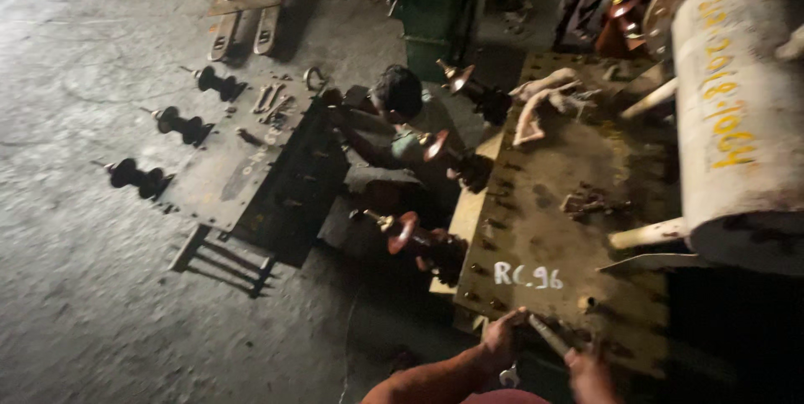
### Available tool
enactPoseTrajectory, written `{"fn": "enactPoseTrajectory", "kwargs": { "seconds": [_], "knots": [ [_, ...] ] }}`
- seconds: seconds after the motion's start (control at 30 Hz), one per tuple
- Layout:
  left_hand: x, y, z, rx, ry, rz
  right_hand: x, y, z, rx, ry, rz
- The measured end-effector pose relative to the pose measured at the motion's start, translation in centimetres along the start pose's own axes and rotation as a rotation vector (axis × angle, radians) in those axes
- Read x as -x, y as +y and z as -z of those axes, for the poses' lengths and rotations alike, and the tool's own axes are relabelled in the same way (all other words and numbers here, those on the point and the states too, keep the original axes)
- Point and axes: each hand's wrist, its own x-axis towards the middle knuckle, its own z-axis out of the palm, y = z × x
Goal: The person uses two wrenches to tighten bolts on a large metal plate labeled RC.96. They move around the plate to access different bolts, applying torque with both hands. Another person is visible working nearby on a similar plate.
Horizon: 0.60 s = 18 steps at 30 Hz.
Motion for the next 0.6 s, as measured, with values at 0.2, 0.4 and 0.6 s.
{"fn": "enactPoseTrajectory", "kwargs": {
  "seconds": [0.2,0.4,0.6],
  "knots": [
    [0.0,-0.3,0.8,0.007,-0.053,-0.009,2.6,0.5,-1.6,-0.036,0.024,-0.084],
    [0.0,-0.2,-0.8,-0.051,0.115,0.078,-3.4,-0.4,8.4,0.215,-0.309,0.213],
    [0.3,-0.3,-0.9,-0.134,-0.018,-0.073,-3.4,0.5,6.8,0.328,0.109,0.464]
  ]
}}
